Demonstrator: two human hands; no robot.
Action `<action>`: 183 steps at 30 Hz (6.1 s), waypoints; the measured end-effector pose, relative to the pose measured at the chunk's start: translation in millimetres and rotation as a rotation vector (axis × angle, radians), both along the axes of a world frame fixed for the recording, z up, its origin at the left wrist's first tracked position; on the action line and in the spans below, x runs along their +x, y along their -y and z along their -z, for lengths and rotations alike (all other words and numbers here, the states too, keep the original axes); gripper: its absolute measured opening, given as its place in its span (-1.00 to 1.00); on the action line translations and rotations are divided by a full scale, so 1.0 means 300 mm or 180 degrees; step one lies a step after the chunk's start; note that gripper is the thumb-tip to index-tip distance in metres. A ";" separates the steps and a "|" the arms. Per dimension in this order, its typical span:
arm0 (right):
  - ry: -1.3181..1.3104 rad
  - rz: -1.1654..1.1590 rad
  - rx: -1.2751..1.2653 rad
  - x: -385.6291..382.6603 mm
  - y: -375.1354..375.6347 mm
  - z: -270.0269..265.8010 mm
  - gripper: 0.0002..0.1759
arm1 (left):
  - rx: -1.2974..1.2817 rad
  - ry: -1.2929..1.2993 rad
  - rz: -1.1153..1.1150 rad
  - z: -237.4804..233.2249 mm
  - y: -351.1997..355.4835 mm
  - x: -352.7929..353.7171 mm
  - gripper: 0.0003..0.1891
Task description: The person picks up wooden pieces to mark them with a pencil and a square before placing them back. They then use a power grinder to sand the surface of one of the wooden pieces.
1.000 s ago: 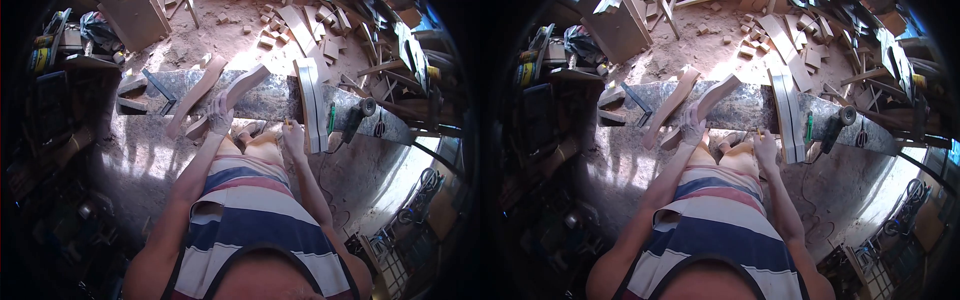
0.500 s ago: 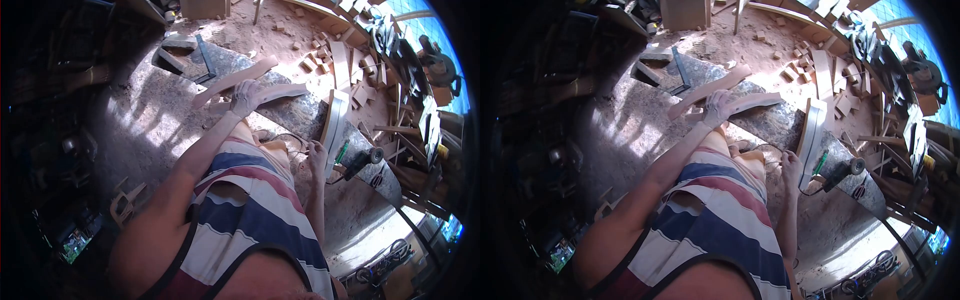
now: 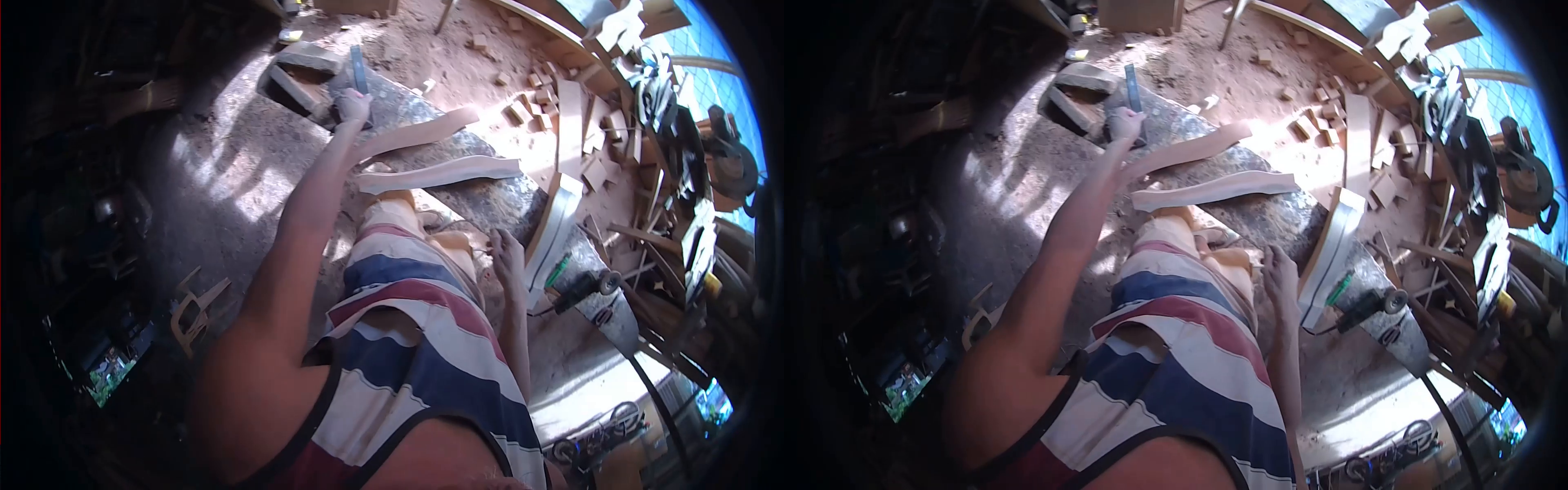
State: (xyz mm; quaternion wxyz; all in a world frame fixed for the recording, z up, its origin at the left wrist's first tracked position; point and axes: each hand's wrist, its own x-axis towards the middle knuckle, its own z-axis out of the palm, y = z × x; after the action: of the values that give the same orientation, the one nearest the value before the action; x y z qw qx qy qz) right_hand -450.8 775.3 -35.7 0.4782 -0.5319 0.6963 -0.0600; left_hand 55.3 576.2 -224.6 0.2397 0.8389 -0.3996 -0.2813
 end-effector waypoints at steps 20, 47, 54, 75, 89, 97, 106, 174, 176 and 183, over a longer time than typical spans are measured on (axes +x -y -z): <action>-0.0325 -0.3199 -0.1978 0.627 0.721 -0.220 -0.37 | 0.1827 -0.3301 0.2305 -0.775 -0.030 -0.246 -0.65; 0.2857 0.0667 0.0254 0.255 0.780 -0.232 -0.21 | 0.0723 -0.4633 0.0664 -0.642 0.139 -0.386 -0.69; 0.2349 0.0262 -0.0981 0.177 0.614 -0.227 -0.56 | 0.2180 -0.5894 0.1278 -0.727 0.027 -0.708 -0.65; 0.1212 0.1124 -0.1685 0.099 -0.050 -0.146 -0.87 | 0.0929 -0.1531 0.1894 -0.683 -0.362 -0.914 -0.30; -0.0831 0.0737 -0.1694 -0.265 0.051 -0.232 -0.78 | -0.0792 0.1279 0.2780 -0.350 -0.433 -0.763 -0.25; -0.0684 -0.2205 -0.2806 -0.047 0.159 -0.141 -0.65 | 0.1337 -0.4138 0.0638 -0.631 -0.397 -0.996 -0.54; -0.0435 -0.3145 -0.2330 -0.224 0.298 -0.002 -0.53 | 0.0462 -0.3657 0.0319 -0.468 -0.454 -1.065 -0.78; 0.0290 -0.0467 -0.1014 -0.136 0.445 -0.068 -0.53 | -0.1239 0.0603 0.1626 -0.286 -0.426 -1.112 -0.16; 0.0546 -0.0444 -0.1091 -0.133 0.417 -0.022 -0.39 | -0.1163 0.0617 0.1632 -0.265 -0.423 -1.108 -0.13; 0.0260 -0.1453 -0.0854 -0.066 0.331 0.067 -0.34 | -0.0920 0.0598 0.1673 -0.265 -0.417 -1.106 -0.07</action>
State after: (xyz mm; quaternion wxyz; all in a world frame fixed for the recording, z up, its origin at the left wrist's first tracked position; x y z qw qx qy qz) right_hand -470.5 676.0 -55.8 0.4323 -0.7309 0.5242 -0.0638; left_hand -276.6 701.2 -145.1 0.2377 0.6864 -0.6590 -0.1952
